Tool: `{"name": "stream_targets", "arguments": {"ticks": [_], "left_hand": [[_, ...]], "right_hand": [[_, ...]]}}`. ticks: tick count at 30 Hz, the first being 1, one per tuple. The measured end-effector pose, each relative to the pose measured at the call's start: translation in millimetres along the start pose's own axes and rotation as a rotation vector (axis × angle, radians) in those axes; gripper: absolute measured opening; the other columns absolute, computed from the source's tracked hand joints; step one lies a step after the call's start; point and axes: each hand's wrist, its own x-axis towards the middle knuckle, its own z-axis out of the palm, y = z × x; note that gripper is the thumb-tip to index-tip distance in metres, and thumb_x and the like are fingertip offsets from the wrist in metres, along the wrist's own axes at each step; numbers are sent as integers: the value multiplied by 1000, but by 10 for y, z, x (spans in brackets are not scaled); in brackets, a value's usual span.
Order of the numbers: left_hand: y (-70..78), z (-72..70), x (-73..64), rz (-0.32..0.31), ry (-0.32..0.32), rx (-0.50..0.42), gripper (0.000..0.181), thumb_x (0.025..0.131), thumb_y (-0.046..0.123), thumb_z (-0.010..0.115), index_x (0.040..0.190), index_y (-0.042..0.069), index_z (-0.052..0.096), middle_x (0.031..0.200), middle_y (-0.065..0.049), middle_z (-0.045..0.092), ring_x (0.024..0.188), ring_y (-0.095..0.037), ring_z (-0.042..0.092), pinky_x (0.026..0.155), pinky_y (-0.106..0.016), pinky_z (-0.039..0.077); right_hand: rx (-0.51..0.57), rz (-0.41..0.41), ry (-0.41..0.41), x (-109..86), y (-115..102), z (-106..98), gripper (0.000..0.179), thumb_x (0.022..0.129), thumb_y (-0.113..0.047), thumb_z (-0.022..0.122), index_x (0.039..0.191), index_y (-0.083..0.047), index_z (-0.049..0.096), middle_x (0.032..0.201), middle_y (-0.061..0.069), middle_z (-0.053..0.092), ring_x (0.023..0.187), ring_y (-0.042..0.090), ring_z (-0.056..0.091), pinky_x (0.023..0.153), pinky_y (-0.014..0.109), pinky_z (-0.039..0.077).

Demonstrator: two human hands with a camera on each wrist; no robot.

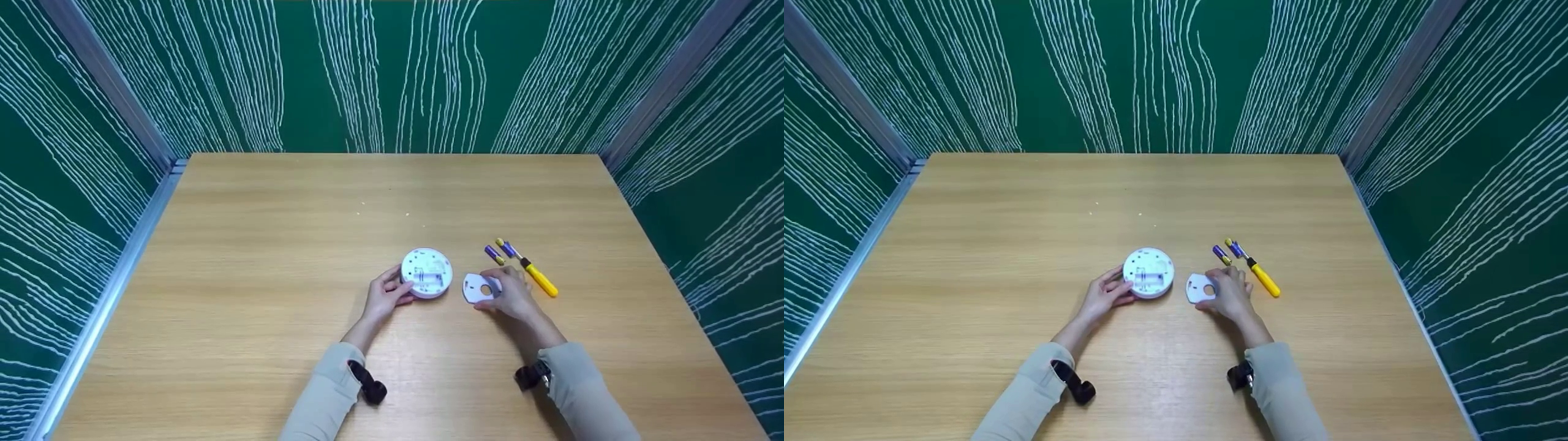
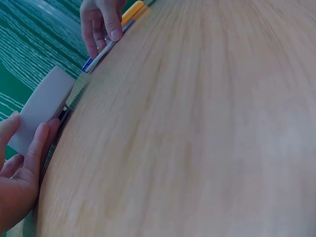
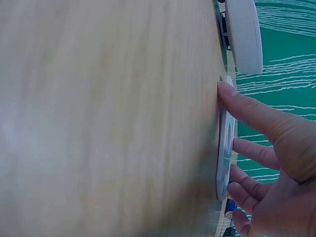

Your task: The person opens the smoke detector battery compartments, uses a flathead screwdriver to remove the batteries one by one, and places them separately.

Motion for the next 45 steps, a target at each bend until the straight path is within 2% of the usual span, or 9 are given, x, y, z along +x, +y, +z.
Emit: {"name": "stream_targets", "arguments": {"ticks": [3,10,14,26,33,40,45], "left_hand": [[1,1,0,2,-4,1,53,80,-3,61,130,-4,40,115,-23,54,72,-22,64,65,-32,56],[-1,0,-17,55,-31,17,52,81,-4,59,129,-7,38,112,-25,55,69,-19,63,62,-31,56],[6,4,-19,46,-25,16,53,81,-4,59,129,-7,38,112,-25,55,69,-19,63,64,-32,56],[-3,2,3,23,-15,22,53,81,-2,61,130,-5,39,98,-21,61,69,-19,63,64,-32,56],[-5,-1,4,11,-18,14,54,81,0,61,130,-4,38,98,-22,61,71,-20,63,66,-33,56],[-7,-2,-3,12,-40,-3,55,83,-1,59,132,-6,35,109,-26,56,69,-22,64,65,-32,56],[24,-4,-18,-3,-36,5,55,83,0,59,132,-5,35,107,-27,57,69,-22,64,65,-31,56]], "right_hand": [[-12,-20,4,-7,6,-3,64,59,-25,82,114,-5,57,117,22,40,107,37,31,90,57,13],[-66,-82,26,-18,38,11,61,60,-29,81,111,-3,59,109,21,45,101,35,34,82,55,16],[-66,-73,5,-18,20,7,60,62,-29,80,112,-2,58,109,18,45,100,33,36,84,53,20],[-105,-86,-29,-2,8,1,63,64,-33,79,114,0,57,108,16,45,95,29,43,84,43,41],[-105,-71,-27,-13,-1,-8,65,63,-39,78,111,0,58,106,15,48,92,28,45,84,42,42],[-114,-149,22,-28,1,-22,61,64,-35,78,107,5,59,99,16,56,90,27,51,84,43,44],[-106,-167,44,-50,-26,-51,60,65,-34,77,108,5,59,101,18,56,91,29,51,87,45,43]]}}
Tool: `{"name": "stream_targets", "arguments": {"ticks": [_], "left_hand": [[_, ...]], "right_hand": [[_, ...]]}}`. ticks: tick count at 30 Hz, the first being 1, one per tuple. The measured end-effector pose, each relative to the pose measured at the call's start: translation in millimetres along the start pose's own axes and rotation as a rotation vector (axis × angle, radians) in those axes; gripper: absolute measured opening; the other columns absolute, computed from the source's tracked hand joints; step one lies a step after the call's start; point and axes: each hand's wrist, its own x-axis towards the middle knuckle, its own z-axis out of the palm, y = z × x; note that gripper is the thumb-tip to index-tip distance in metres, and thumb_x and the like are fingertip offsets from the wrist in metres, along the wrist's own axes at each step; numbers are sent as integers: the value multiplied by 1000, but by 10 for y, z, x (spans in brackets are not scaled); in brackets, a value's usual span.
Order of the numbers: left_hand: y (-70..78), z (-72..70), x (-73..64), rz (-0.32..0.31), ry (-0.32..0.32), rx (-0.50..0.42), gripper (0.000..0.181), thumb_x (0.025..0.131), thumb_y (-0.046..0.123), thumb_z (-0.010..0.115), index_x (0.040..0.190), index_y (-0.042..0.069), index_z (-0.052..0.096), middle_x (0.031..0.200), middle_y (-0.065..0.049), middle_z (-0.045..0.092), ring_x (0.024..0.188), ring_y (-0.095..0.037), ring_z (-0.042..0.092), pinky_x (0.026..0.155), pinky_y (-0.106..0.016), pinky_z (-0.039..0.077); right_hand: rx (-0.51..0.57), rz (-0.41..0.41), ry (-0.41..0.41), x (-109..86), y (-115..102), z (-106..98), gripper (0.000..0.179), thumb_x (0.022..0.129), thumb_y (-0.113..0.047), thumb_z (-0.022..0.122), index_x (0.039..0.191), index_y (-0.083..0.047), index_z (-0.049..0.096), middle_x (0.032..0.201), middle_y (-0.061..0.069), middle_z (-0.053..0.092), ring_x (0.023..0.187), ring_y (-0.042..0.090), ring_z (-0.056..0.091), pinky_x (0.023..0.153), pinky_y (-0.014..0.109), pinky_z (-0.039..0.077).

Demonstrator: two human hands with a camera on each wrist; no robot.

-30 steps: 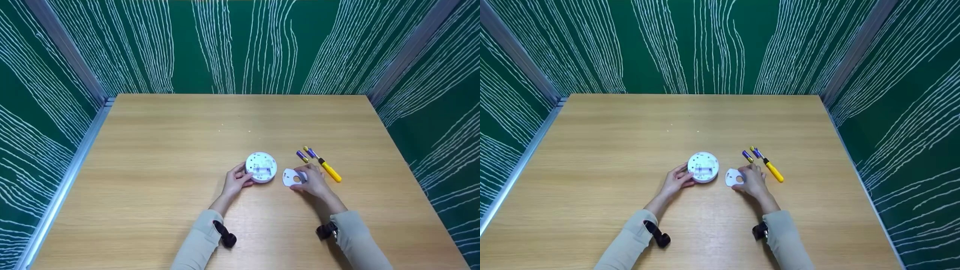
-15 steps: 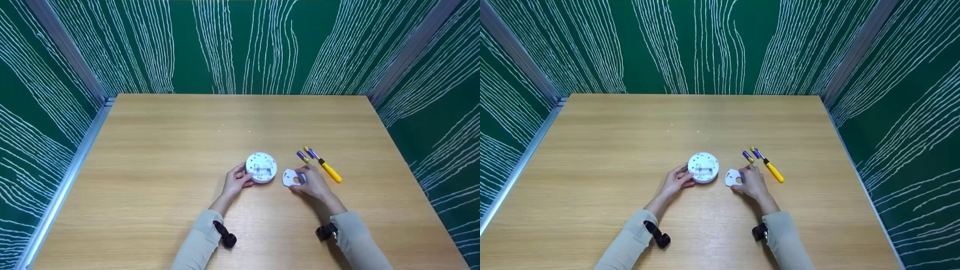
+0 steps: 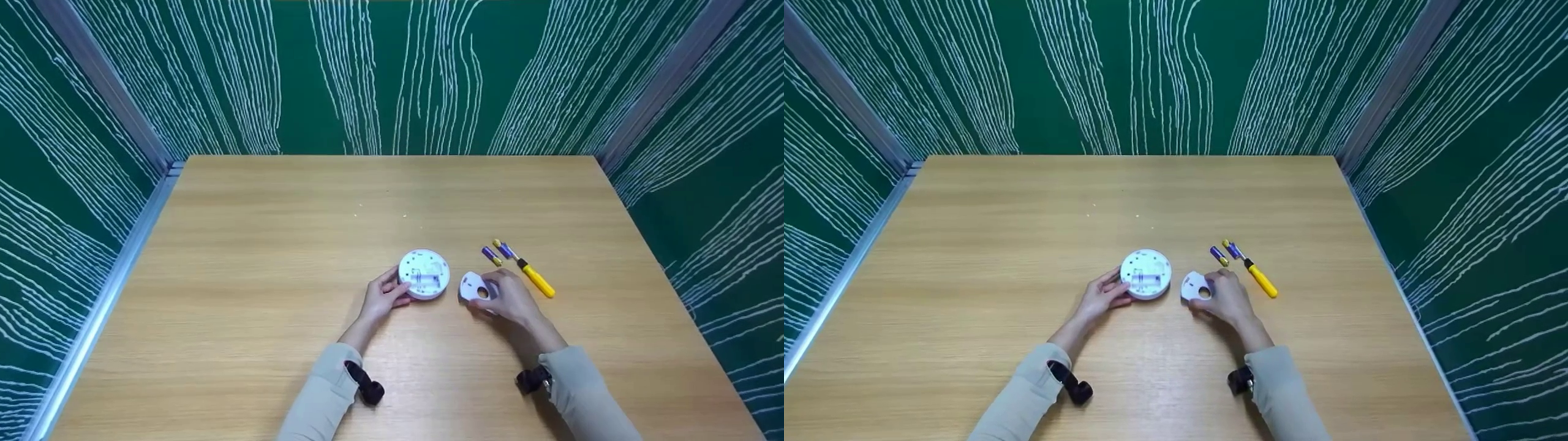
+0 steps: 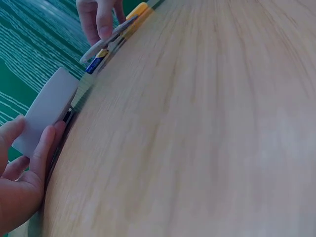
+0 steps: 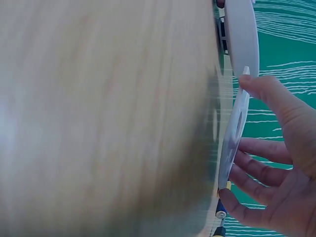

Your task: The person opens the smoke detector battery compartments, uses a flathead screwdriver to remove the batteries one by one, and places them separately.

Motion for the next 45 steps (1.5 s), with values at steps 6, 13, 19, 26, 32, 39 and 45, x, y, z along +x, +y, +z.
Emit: {"name": "stream_targets", "arguments": {"ticks": [6,13,19,26,32,39,45], "left_hand": [[24,-17,-8,-34,20,-7,55,82,1,60,132,-3,37,111,-27,54,74,-23,64,67,-31,55],[63,-41,10,-21,56,20,46,83,0,59,126,-4,44,119,-24,50,76,-21,64,67,-30,55],[105,-52,51,10,87,73,40,83,3,61,119,-8,50,109,-24,57,74,-19,64,65,-31,56],[168,-35,107,23,144,138,31,82,4,61,110,-9,57,92,-23,63,61,-15,62,59,-30,56],[235,-11,134,13,169,158,30,81,5,63,107,-9,59,91,-22,64,63,-16,62,61,-33,56],[222,1,206,12,201,194,26,81,6,63,103,-7,61,93,-19,64,68,-15,62,62,-29,56],[217,13,251,9,221,206,22,82,6,62,101,-7,63,94,-18,64,70,-14,61,61,-25,55]], "right_hand": [[38,24,20,-32,-69,-33,60,66,-32,77,110,3,58,106,18,54,94,30,51,88,45,43],[85,59,28,-53,-164,-56,60,66,-33,77,111,1,58,109,17,54,95,29,50,87,44,44],[86,34,66,-76,-203,-64,58,66,-35,77,109,0,60,108,17,56,97,30,51,86,45,45],[89,-22,118,-89,-245,-68,57,65,-37,77,104,1,63,103,15,59,92,28,52,81,42,46],[103,10,93,-97,-308,-90,61,65,-42,76,108,-1,62,106,15,57,95,28,51,83,42,47],[131,16,82,-92,-367,-77,62,65,-41,76,110,-1,61,109,14,54,96,28,50,85,43,46],[142,-37,120,-78,-395,-45,57,64,-34,78,108,0,62,105,15,55,93,27,52,80,40,49]]}}
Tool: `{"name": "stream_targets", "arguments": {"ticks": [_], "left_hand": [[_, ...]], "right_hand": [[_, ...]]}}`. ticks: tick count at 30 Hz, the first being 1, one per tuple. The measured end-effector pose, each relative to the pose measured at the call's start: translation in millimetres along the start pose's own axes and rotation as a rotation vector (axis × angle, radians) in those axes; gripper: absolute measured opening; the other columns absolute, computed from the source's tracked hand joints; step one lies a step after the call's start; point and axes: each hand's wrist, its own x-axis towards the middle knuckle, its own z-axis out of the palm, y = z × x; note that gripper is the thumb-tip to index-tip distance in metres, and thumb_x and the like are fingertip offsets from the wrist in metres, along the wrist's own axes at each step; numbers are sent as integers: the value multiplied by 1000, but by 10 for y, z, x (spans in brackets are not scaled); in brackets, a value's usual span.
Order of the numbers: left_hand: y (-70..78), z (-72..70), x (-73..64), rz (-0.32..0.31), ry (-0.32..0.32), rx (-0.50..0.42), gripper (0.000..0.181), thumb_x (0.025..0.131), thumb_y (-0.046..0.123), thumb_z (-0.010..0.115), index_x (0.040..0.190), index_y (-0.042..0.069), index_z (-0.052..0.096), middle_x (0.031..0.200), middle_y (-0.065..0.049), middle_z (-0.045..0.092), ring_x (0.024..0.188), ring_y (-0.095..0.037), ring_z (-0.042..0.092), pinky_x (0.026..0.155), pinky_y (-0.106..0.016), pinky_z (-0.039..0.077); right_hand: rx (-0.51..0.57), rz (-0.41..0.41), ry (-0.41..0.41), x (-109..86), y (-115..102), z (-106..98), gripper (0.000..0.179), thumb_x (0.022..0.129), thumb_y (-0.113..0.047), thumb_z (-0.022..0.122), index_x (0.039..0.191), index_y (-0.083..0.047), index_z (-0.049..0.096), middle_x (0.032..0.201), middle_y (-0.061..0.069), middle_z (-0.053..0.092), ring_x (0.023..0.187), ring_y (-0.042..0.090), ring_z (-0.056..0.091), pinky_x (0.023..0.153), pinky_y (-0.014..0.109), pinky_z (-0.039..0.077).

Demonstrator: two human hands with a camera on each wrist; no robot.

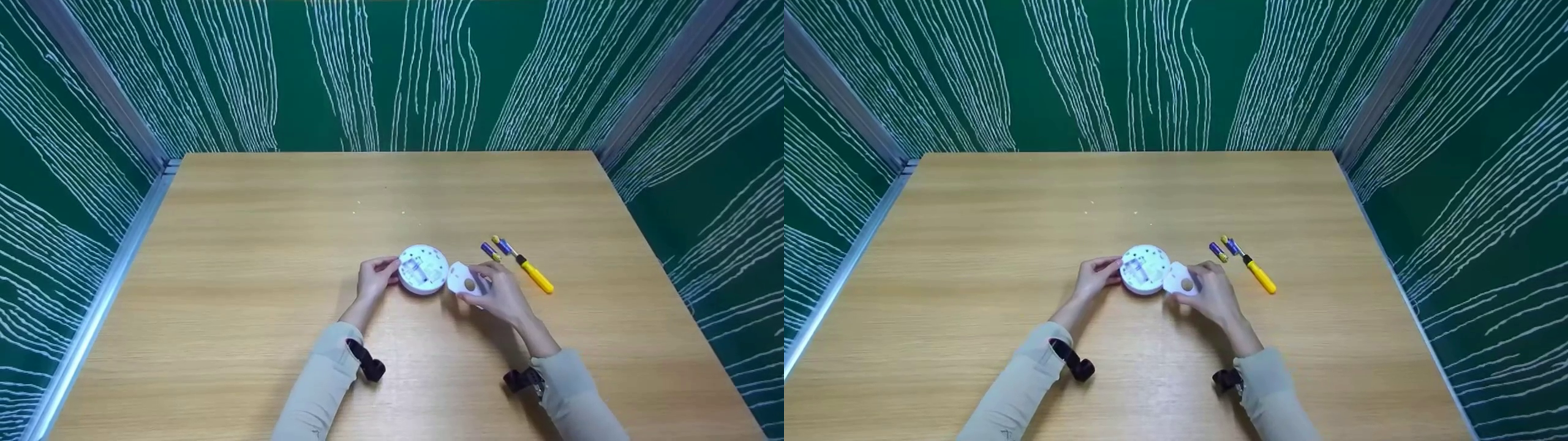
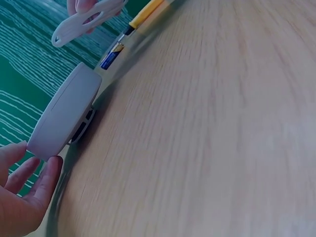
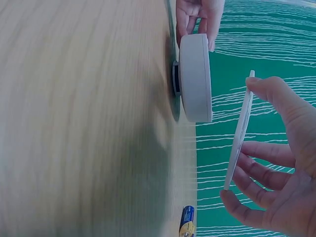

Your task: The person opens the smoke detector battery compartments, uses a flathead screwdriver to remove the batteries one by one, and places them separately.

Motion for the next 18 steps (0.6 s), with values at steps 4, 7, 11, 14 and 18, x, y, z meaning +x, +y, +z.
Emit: {"name": "stream_targets", "arguments": {"ticks": [4,7,11,14,18], "left_hand": [[22,6,20,-5,8,15,22,83,7,61,101,-7,63,94,-18,64,69,-13,61,62,-24,55],[32,21,36,-5,12,19,22,84,7,60,100,-7,63,94,-18,64,69,-13,61,62,-24,55],[34,27,59,-3,19,29,22,84,9,60,99,-7,64,93,-17,64,70,-12,61,61,-22,55],[34,30,73,-4,27,32,22,84,9,60,100,-6,64,93,-16,64,71,-12,61,61,-22,55],[37,37,86,-3,35,36,22,84,11,61,100,-4,64,94,-15,64,74,-13,62,63,-22,54]], "right_hand": [[5,-46,31,18,-26,31,55,63,-30,80,105,0,63,102,14,57,90,26,52,77,39,50],[-3,-72,49,26,-43,41,54,62,-29,80,103,1,63,99,14,58,88,26,52,73,37,49],[-8,-82,52,36,-63,43,54,62,-30,80,103,1,63,99,14,58,87,26,52,70,35,48],[-2,-69,38,47,-78,46,56,62,-32,80,104,1,63,101,14,58,89,26,52,73,37,49],[11,-53,28,63,-110,53,56,63,-32,80,105,0,62,102,14,57,91,26,52,76,40,49]]}}
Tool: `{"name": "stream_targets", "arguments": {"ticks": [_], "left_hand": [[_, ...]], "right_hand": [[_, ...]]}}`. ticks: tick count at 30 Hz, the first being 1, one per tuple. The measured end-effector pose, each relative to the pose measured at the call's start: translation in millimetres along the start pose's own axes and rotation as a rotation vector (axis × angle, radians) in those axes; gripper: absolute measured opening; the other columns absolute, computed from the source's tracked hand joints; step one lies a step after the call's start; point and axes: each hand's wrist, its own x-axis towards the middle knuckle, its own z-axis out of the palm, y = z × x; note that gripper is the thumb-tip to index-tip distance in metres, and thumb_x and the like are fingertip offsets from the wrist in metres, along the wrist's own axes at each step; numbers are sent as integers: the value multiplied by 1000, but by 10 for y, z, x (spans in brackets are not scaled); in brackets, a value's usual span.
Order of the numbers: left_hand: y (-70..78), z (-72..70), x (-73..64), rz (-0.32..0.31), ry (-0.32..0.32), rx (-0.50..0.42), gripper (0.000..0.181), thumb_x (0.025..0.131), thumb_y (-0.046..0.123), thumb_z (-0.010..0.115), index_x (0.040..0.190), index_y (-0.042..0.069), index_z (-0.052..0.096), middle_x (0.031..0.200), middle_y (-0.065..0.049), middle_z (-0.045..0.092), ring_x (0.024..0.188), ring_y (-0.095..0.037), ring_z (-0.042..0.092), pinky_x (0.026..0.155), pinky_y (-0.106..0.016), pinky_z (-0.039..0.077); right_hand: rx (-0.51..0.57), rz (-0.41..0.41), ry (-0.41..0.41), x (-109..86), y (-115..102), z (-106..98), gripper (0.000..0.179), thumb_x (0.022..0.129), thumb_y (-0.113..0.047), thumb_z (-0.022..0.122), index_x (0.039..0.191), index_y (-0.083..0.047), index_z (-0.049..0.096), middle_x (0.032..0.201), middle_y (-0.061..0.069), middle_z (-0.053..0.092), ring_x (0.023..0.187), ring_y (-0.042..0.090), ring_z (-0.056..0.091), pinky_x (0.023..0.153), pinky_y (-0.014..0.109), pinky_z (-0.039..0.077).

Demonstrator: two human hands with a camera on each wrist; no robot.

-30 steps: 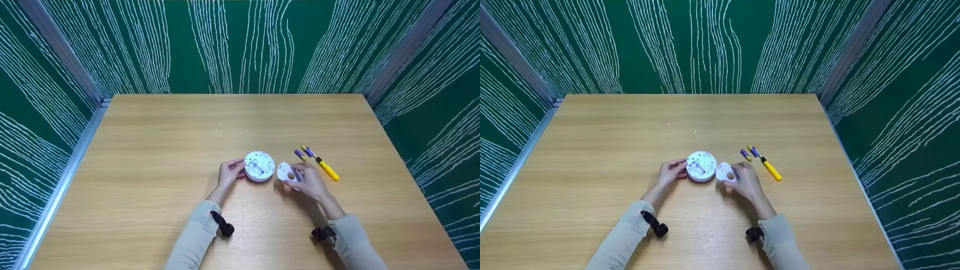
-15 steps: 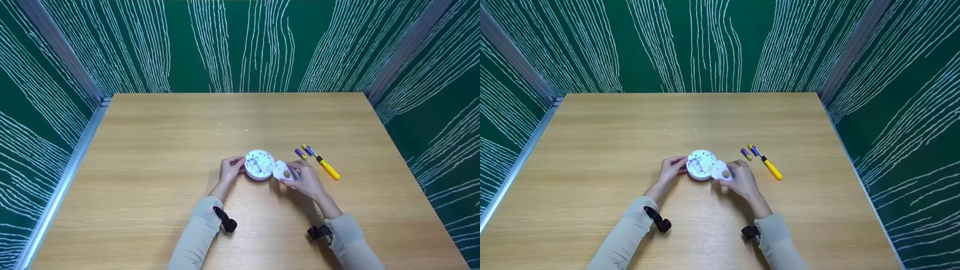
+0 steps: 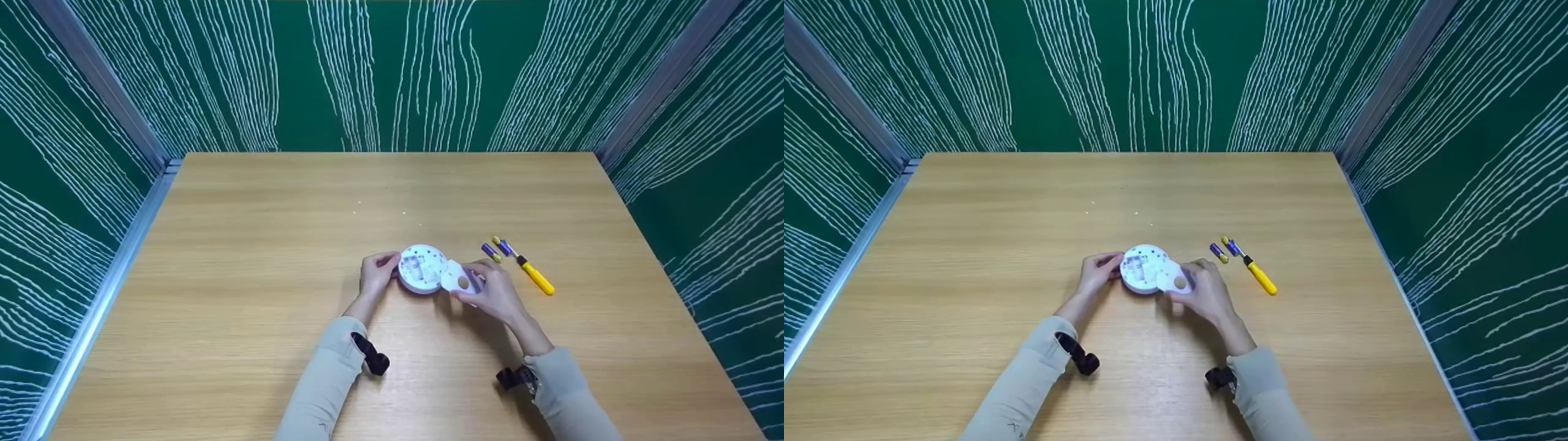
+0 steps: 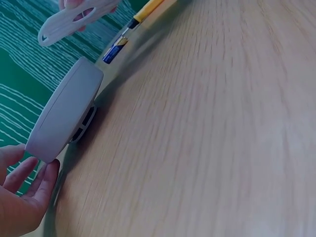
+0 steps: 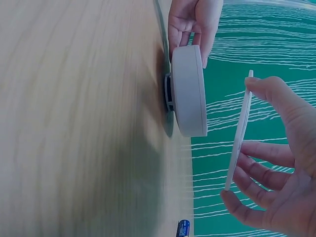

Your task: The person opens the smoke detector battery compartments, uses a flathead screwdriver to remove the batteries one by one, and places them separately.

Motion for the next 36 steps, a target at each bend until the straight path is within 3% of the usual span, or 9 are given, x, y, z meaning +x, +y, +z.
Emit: {"name": "stream_targets", "arguments": {"ticks": [11,16,22,36], "left_hand": [[5,28,31,50,24,77,22,83,12,62,100,-1,65,94,-13,65,78,-13,61,63,-21,54],[9,28,32,73,45,152,23,83,16,62,101,2,66,96,-10,65,87,-15,60,71,-19,51],[21,25,-17,112,47,180,25,85,16,60,104,0,65,96,-10,65,88,-18,59,77,-23,49],[26,2,-235,20,21,86,31,88,11,54,118,0,55,104,-15,60,67,-14,58,60,-27,55]], "right_hand": [[24,-24,7,46,-56,17,52,63,-24,80,105,0,62,101,13,58,91,25,52,76,37,49],[32,-33,7,83,-79,28,51,62,-20,81,105,1,62,101,13,57,91,26,52,77,38,50],[10,-59,23,141,-110,46,51,62,-22,80,104,2,62,99,14,57,88,26,52,74,37,49],[-55,-102,-32,352,-149,119,58,63,-34,78,106,1,62,100,14,57,90,26,52,81,37,48]]}}
